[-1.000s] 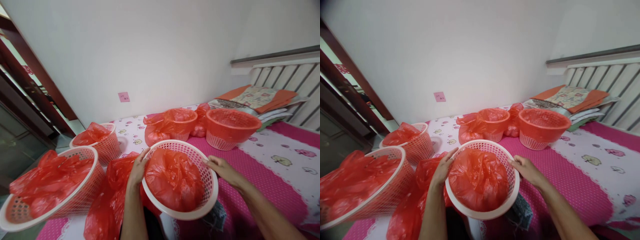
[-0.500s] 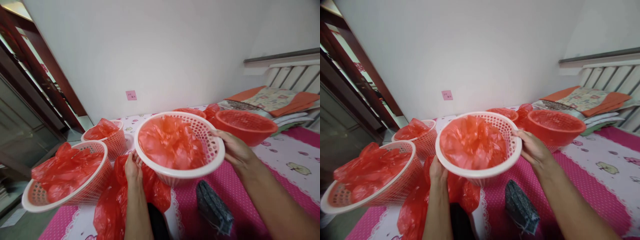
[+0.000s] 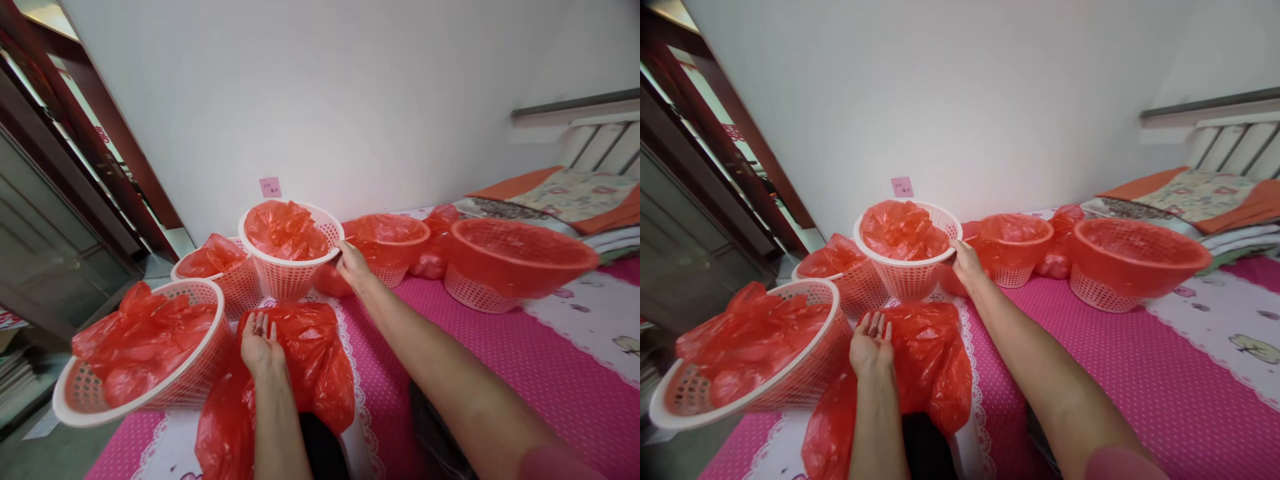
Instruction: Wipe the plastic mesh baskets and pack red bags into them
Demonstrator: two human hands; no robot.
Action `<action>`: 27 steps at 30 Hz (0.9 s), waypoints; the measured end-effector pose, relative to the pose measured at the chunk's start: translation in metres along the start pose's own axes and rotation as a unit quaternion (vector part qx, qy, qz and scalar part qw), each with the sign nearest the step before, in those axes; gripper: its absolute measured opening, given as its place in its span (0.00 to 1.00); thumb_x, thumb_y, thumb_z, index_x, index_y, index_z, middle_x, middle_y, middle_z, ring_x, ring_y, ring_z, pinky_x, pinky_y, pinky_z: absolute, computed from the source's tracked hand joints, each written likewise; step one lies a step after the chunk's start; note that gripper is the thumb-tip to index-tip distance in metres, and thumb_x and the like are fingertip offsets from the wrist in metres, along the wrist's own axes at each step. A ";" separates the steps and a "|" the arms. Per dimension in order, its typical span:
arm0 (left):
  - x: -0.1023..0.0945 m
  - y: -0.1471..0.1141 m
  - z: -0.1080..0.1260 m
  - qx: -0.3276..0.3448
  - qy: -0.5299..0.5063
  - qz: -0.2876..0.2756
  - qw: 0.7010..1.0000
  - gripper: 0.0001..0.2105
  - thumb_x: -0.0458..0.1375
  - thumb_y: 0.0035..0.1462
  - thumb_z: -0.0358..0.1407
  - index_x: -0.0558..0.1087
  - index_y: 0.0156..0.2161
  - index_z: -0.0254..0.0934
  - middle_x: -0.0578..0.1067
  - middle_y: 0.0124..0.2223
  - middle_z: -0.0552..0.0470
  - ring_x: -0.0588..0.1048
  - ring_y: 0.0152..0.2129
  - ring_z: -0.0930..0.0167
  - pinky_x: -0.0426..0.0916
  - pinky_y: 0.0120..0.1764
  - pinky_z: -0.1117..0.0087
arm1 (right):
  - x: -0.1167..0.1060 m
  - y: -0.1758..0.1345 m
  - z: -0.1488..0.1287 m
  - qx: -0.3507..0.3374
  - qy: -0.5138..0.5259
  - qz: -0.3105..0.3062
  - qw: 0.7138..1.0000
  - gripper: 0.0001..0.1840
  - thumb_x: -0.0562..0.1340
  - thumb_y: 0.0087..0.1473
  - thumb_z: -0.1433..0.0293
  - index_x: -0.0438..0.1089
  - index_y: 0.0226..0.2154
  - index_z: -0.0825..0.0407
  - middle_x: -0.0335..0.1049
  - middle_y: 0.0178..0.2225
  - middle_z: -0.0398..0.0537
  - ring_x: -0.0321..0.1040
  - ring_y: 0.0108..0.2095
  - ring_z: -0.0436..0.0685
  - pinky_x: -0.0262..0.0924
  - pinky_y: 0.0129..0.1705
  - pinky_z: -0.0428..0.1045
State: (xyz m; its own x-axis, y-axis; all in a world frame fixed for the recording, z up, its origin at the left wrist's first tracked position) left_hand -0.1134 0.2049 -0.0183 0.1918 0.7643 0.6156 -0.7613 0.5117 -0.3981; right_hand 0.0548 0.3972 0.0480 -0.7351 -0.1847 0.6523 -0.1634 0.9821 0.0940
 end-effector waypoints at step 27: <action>0.014 -0.013 -0.006 -0.073 -0.009 -0.053 0.996 0.11 0.51 0.64 0.30 0.75 0.34 0.37 0.78 0.44 0.48 0.78 0.47 0.71 0.64 0.60 0.66 | -0.094 0.000 0.024 -0.013 -0.397 0.019 0.918 0.14 0.64 0.66 0.60 0.73 0.37 0.55 0.76 0.35 0.46 0.74 0.33 0.52 0.72 0.37 0.50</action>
State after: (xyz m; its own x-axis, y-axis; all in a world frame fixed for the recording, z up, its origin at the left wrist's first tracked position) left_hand -0.0974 0.2111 -0.0088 0.2534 0.6968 0.6710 -0.6397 0.6410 -0.4241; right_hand 0.1078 0.4138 -0.0313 -0.9892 -0.1098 -0.0969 -0.1200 0.9870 0.1071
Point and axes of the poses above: each hand's wrist, its own y-axis towards the middle knuckle, its own x-axis out of the palm, z = x × y, the point moved 3 cm from there along y, towards the middle knuckle
